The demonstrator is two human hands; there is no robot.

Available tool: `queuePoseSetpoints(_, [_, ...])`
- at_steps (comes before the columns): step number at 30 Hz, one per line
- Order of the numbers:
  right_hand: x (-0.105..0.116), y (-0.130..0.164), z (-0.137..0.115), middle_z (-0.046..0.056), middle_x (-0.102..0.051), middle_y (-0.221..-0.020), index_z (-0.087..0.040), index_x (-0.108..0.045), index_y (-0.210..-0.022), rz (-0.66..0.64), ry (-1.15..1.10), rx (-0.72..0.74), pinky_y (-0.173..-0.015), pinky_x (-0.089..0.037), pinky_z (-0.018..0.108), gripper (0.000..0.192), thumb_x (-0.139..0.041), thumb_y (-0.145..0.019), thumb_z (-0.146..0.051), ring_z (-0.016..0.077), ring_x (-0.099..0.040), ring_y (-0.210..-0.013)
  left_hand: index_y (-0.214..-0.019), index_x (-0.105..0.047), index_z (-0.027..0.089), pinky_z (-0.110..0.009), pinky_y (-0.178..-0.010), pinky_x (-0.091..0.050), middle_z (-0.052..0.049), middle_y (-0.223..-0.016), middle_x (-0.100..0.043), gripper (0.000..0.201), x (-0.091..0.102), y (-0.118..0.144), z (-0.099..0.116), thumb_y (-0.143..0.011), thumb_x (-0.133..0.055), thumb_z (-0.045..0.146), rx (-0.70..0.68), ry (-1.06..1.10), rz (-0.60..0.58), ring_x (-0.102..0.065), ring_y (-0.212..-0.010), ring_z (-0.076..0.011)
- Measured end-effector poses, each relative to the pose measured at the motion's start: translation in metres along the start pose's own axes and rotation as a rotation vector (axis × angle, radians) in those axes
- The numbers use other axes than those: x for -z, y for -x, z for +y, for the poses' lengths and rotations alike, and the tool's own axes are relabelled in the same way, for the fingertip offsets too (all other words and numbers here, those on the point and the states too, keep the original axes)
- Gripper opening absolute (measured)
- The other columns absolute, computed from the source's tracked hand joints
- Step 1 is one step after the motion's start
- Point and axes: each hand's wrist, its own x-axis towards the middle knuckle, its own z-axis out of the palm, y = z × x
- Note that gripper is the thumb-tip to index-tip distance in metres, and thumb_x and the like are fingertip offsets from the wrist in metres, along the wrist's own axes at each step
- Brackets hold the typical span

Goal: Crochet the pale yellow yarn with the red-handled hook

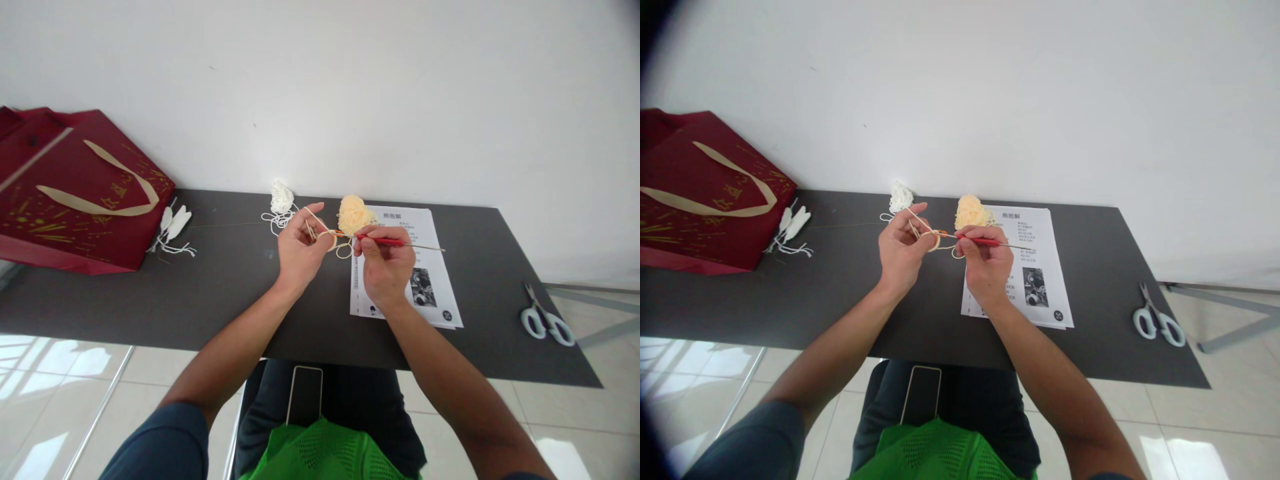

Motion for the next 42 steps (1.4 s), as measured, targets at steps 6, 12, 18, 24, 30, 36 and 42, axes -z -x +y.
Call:
queuePoseSetpoints(6, [0.0, 0.008, -0.003, 0.0, -0.077, -0.095, -0.028, -0.069, -0.091, -0.022, 0.175, 0.125, -0.062, -0.06, 0.033, 0.01, -0.076, -0.086, -0.023, 0.0132, -0.069, -0.068, -0.114, -0.069, 0.023, -0.025, -0.065, -0.048, 0.004, -0.076, -0.063, 0.045, 0.001, -0.002, -0.002, -0.071, -0.077, 0.016, 0.032, 0.005, 0.022, -0.058, -0.067, -0.0104])
queuePoseSetpoints(12, [0.001, 0.013, 0.0, 0.001, -0.078, -0.097, -0.031, -0.072, -0.093, -0.063, 0.28, 0.218, -0.066, -0.063, 0.036, 0.01, -0.074, -0.088, -0.023, 0.0168, -0.072, -0.077, -0.111, -0.069, 0.022, -0.024, -0.063, -0.047, 0.005, -0.074, -0.064, 0.044, 0.0, -0.003, -0.005, -0.068, -0.079, 0.016, 0.059, 0.055, 0.056, -0.057, -0.064, -0.0092])
queuePoseSetpoints(18, [0.0, 0.007, -0.002, 0.0, -0.076, -0.094, -0.028, -0.067, -0.091, -0.005, 0.127, 0.078, -0.06, -0.058, 0.032, 0.011, -0.077, -0.086, -0.025, 0.0117, -0.066, -0.063, -0.112, -0.068, 0.022, -0.024, -0.065, -0.048, 0.004, -0.077, -0.066, 0.046, -0.001, -0.003, -0.005, -0.068, -0.081, 0.016, 0.061, 0.091, 0.039, -0.059, -0.065, -0.0089])
queuePoseSetpoints(24, [0.001, 0.001, 0.001, -0.001, -0.074, -0.092, -0.027, -0.065, -0.089, 0.017, 0.052, 0.015, -0.059, -0.056, 0.03, 0.013, -0.077, -0.086, -0.026, 0.0103, -0.064, -0.061, -0.113, -0.068, 0.022, -0.024, -0.066, -0.049, 0.003, -0.079, -0.067, 0.046, -0.001, -0.002, -0.004, -0.069, -0.081, 0.019, 0.068, 0.07, 0.039, -0.06, -0.067, -0.0095])
queuePoseSetpoints(30, [0.001, -0.001, 0.002, -0.002, -0.073, -0.091, -0.027, -0.064, -0.088, 0.031, 0.05, 0.017, -0.057, -0.055, 0.029, 0.015, -0.078, -0.085, -0.028, 0.0096, -0.062, -0.059, -0.111, -0.068, 0.023, -0.024, -0.065, -0.049, 0.004, -0.078, -0.066, 0.044, -0.003, -0.001, -0.003, -0.069, -0.08, 0.019, 0.07, 0.075, 0.045, -0.06, -0.066, -0.0095])
queuePoseSetpoints(36, [-0.001, 0.005, -0.004, 0.0, -0.075, -0.093, -0.028, -0.069, -0.089, 0.006, 0.135, 0.084, -0.06, -0.058, 0.032, 0.009, -0.078, -0.085, -0.027, 0.0115, -0.066, -0.062, -0.109, -0.069, 0.022, -0.024, -0.063, -0.047, 0.004, -0.077, -0.067, 0.041, -0.003, -0.001, -0.002, -0.07, -0.08, 0.019, 0.077, 0.038, 0.062, -0.059, -0.064, -0.0089])
queuePoseSetpoints(42, [0.004, 0.012, 0.002, 0.001, -0.08, -0.099, -0.034, -0.076, -0.095, -0.066, 0.305, 0.224, -0.073, -0.064, 0.04, 0.012, -0.076, -0.087, -0.025, 0.0193, -0.074, -0.082, -0.107, -0.069, 0.02, -0.023, -0.067, -0.049, 0.004, -0.075, -0.068, 0.039, -0.004, -0.001, -0.003, -0.07, -0.081, 0.019, 0.075, 0.048, 0.117, -0.06, -0.064, -0.0085])
